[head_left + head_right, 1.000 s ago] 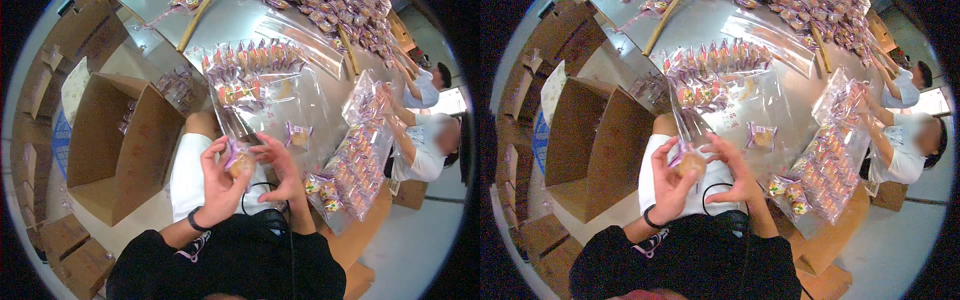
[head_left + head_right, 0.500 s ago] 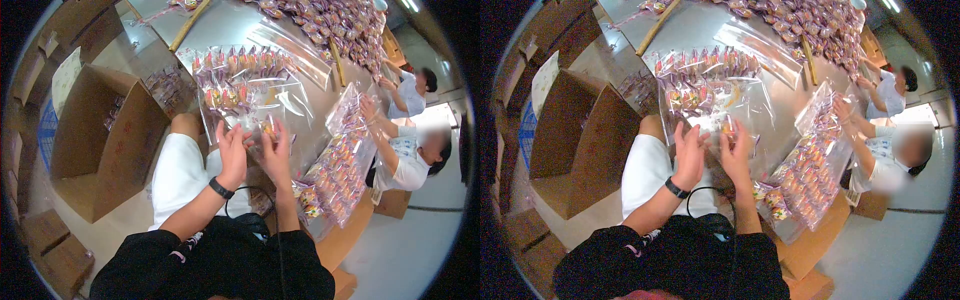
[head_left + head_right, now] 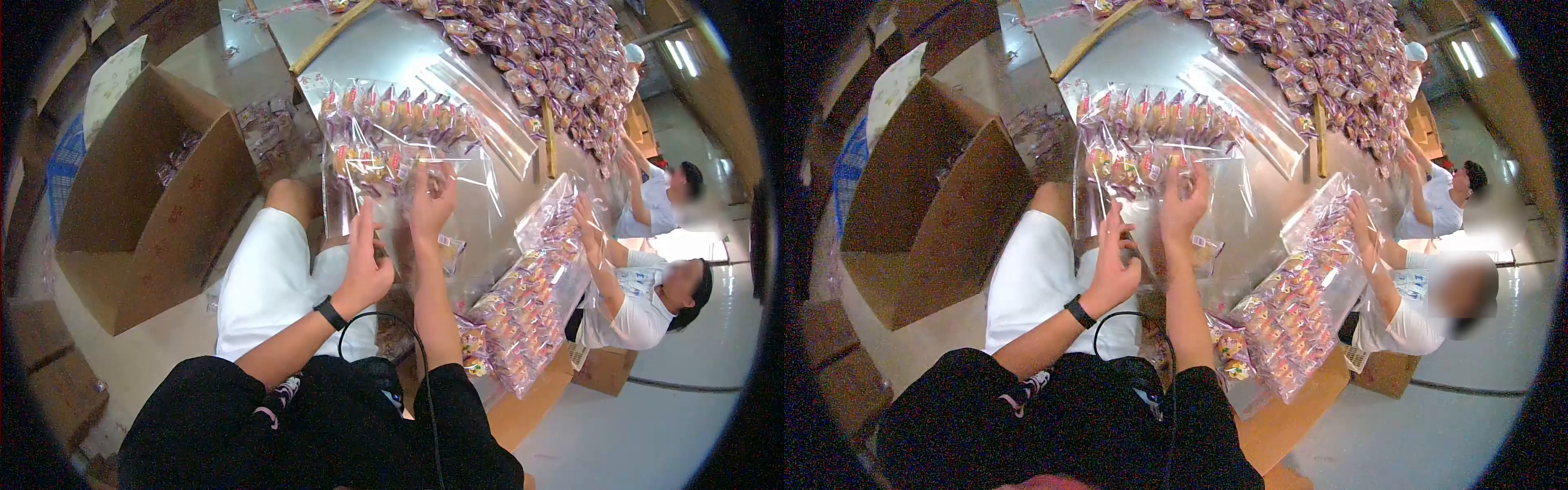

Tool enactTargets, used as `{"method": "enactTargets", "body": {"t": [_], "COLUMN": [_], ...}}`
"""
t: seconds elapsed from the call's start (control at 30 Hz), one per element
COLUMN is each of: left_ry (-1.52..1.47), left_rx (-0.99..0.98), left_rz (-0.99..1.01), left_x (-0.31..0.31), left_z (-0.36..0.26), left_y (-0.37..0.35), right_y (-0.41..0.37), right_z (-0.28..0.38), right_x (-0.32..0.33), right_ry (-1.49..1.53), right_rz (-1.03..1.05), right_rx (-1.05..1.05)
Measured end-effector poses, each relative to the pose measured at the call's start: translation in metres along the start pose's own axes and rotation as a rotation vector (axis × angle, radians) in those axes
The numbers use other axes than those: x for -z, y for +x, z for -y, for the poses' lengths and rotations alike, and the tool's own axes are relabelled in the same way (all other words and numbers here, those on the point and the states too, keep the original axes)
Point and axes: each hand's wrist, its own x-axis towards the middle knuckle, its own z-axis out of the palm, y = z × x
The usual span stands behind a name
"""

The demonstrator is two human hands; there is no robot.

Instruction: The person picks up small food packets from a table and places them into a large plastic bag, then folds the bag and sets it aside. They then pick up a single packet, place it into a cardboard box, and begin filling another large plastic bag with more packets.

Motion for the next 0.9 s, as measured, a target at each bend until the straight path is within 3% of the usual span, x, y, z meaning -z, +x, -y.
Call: {"method": "enactTargets", "body": {"t": [0.1,0.13,0.2,0.27,0.33,0.37,0.4,0.6,0.67,0.83,0.9], "left_ry": [-0.007,-0.179,-0.293,-0.538,-0.676,-0.743,-0.643,-1.034,-0.978,-1.174,-1.241], "left_rx": [0.100,0.276,0.269,0.386,0.473,0.515,0.530,0.854,0.923,1.001,1.063], "left_rz": [-0.231,-0.319,-0.557,-0.697,-0.744,-0.764,-0.753,-0.716,-0.782,-0.632,-0.548], "left_x": [-0.009,-0.013,-0.026,-0.026,-0.030,-0.031,-0.040,-0.018,-0.013,-0.006,0.000], "left_z": [0.034,0.025,0.033,-0.007,-0.009,-0.008,0.034,0.014,-0.013,0.006,0.014], "left_y": [0.007,0.016,0.038,0.058,0.072,0.080,0.083,0.101,0.106,0.103,0.102], "right_y": [-0.005,-0.008,-0.009,-0.012,-0.014,-0.015,-0.016,-0.015,-0.016,-0.020,-0.024], "right_z": [-0.016,-0.021,-0.021,-0.028,-0.024,-0.023,-0.021,-0.028,-0.019,-0.007,-0.030], "right_x": [-0.015,-0.016,-0.012,-0.017,-0.019,-0.019,-0.019,-0.015,-0.016,-0.016,-0.013], "right_ry": [0.060,0.057,0.063,0.222,0.148,0.112,0.076,-0.102,-0.023,-0.039,0.001], "right_rz": [0.019,0.023,0.100,0.103,0.106,0.104,0.101,0.102,0.153,0.208,0.268], "right_rx": [-0.006,-0.020,-0.088,-0.054,-0.047,-0.043,-0.041,0.144,0.107,0.093,0.038]}}
